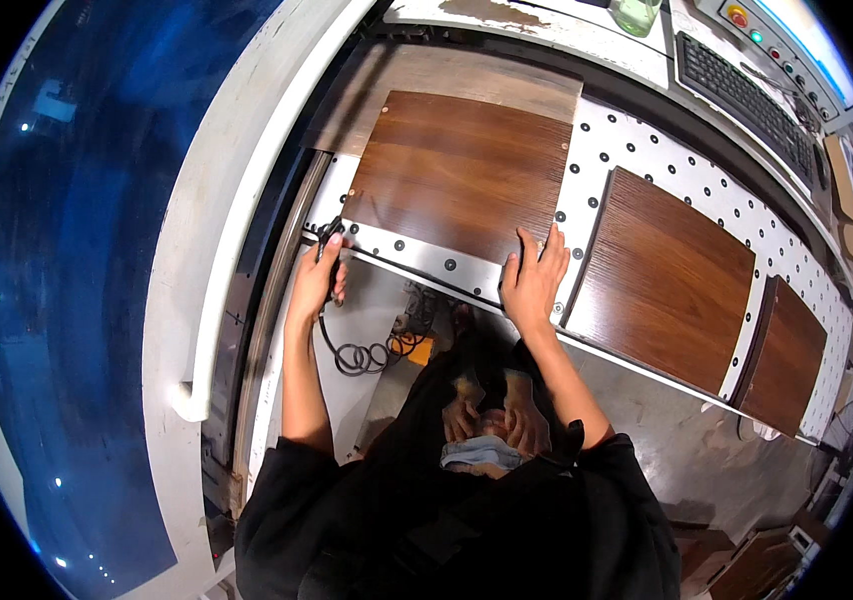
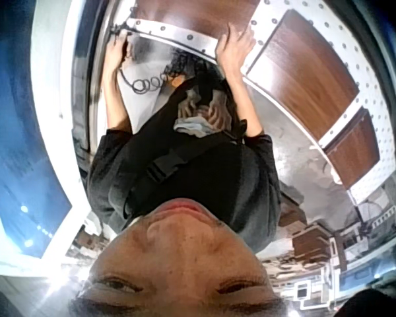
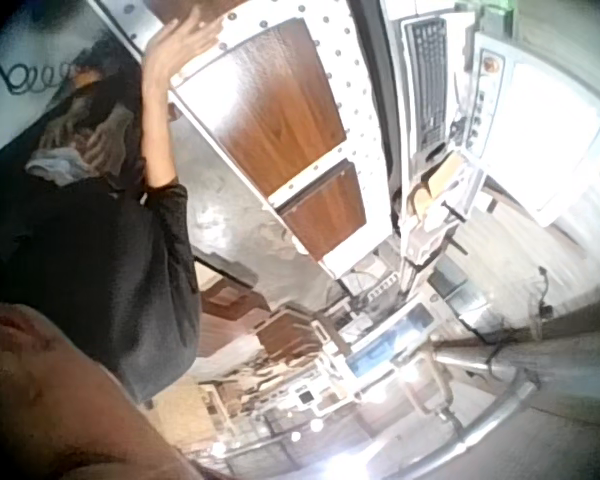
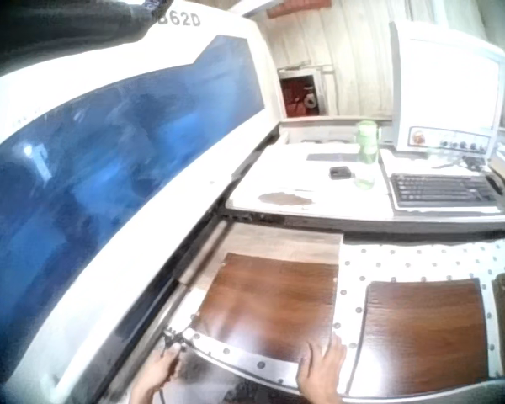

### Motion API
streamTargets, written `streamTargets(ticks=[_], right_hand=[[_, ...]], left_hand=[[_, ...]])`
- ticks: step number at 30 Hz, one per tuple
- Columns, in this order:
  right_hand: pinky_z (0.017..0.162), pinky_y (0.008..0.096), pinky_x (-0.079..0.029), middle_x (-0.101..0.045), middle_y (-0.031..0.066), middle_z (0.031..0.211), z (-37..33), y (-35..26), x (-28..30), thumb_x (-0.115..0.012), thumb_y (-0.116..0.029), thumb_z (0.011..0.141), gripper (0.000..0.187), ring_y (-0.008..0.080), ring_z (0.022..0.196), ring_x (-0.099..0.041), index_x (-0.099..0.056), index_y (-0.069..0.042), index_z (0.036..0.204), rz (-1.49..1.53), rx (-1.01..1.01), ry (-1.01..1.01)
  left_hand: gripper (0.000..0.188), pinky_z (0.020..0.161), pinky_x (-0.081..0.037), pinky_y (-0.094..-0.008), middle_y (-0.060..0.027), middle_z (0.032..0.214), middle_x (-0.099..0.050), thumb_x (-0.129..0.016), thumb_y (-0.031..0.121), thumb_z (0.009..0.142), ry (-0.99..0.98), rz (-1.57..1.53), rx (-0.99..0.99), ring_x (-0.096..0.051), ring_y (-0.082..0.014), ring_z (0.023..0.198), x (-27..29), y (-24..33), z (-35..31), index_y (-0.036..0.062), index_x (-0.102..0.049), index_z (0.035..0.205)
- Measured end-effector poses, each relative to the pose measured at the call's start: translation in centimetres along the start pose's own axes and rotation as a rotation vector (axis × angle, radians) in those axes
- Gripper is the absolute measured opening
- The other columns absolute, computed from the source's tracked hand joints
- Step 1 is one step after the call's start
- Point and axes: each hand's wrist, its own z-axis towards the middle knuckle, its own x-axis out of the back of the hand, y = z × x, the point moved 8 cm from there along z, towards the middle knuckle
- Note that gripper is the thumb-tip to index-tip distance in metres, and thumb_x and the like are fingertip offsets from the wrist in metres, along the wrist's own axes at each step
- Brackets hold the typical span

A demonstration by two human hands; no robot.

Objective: The person places rectangular wooden panels onto a perforated metal workbench. They use a handheld tool to apply a substance to the edges of the panels and then press them together to form a larger assembly. The person repeatedly picks up panels, aligns them, and secures them on the workbench.

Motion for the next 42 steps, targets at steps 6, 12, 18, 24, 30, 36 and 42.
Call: streamTargets(ticks=[6,12,18,24,30,36,42], right_hand=[[0.12,0.06,-0.015,-0.028,0.035,0.154,0.1,-0.1,0.3,-0.056,-0.015,0.095,0.043,0.0503,0.144,-0.025,-0.054,-0.005,0.137,0.022,0.005,0.004],[0.12,0.0604,-0.016,-0.028,0.035,0.154,0.0,0.0,0.3,-0.058,-0.015,0.096,0.042,0.0507,0.144,-0.026,-0.054,-0.005,0.136,0.051,0.014,0.009],[0.121,0.0579,-0.016,-0.029,0.0334,0.154,-0.1,0.3,0.1,-0.054,-0.013,0.096,0.044,0.049,0.145,-0.027,-0.052,-0.006,0.139,0.026,-0.009,0.026],[0.121,0.0605,-0.014,-0.026,0.0354,0.155,-0.1,0.1,-0.1,-0.05,-0.013,0.098,0.048,0.0511,0.145,-0.025,-0.049,-0.002,0.145,-0.024,0.01,-0.021],[0.12,0.0607,-0.015,-0.026,0.0364,0.154,0.1,-0.1,-0.2,-0.051,-0.012,0.097,0.048,0.0517,0.145,-0.024,-0.049,-0.002,0.144,-0.025,0.014,-0.027],[0.12,0.0612,-0.015,-0.026,0.037,0.154,0.1,-0.2,-0.1,-0.051,-0.012,0.096,0.048,0.0522,0.144,-0.025,-0.049,-0.002,0.144,-0.01,0.033,-0.03],[0.12,0.061,-0.015,-0.027,0.037,0.153,0.1,-0.3,0.0,-0.052,-0.013,0.096,0.048,0.0523,0.144,-0.025,-0.05,-0.002,0.143,-0.013,0.038,-0.015]], left_hand=[[0.056,0.043,-0.04,-0.0271,0.0015,0.059,-0.049,-0.06,0.056,0.097,-0.054,-0.057,-0.079,-0.046,-0.0091,0.046,-2.8,4.3,9.9,0.0024,-0.061,0.11],[0.051,0.044,-0.044,-0.0265,0.0005,0.061,-0.053,-0.06,0.052,0.099,-0.161,0.047,-0.071,-0.05,-0.0095,0.046,-6.1,7.0,10.9,0.0021,-0.062,0.108],[0.05,0.05,-0.047,-0.0247,-0.0001,0.064,-0.055,-0.055,0.048,0.103,-0.77,0.08,0.028,-0.054,-0.0095,0.05,-10.4,3.3,0.7,0.0013,-0.063,0.119],[0.042,0.057,-0.043,-0.0248,0.0005,0.069,-0.054,-0.056,0.04,0.104,-0.461,0.244,-0.073,-0.052,-0.0084,0.061,-2.7,5.0,-4.3,0.0039,-0.063,0.123],[0.039,0.079,-0.047,-0.0296,-0.0064,0.087,-0.062,-0.059,0.027,0.102,0.613,0.04,-0.734,-0.058,-0.0135,0.079,8.1,13.4,-13.1,-0.0022,-0.054,0.128],[0.042,0.09,-0.049,-0.032,-0.0122,0.104,-0.066,-0.064,0.023,0.1,1.159,0.353,-0.65,-0.064,-0.0185,0.096,12.1,9.1,-15.9,-0.0036,-0.052,0.131],[0.066,0.111,-0.037,-0.0443,-0.0218,0.139,-0.052,-0.067,0.031,0.097,1.423,0.73,-0.573,-0.051,-0.0314,0.13,10.3,9.9,-18.6,-0.0041,-0.039,0.145]])
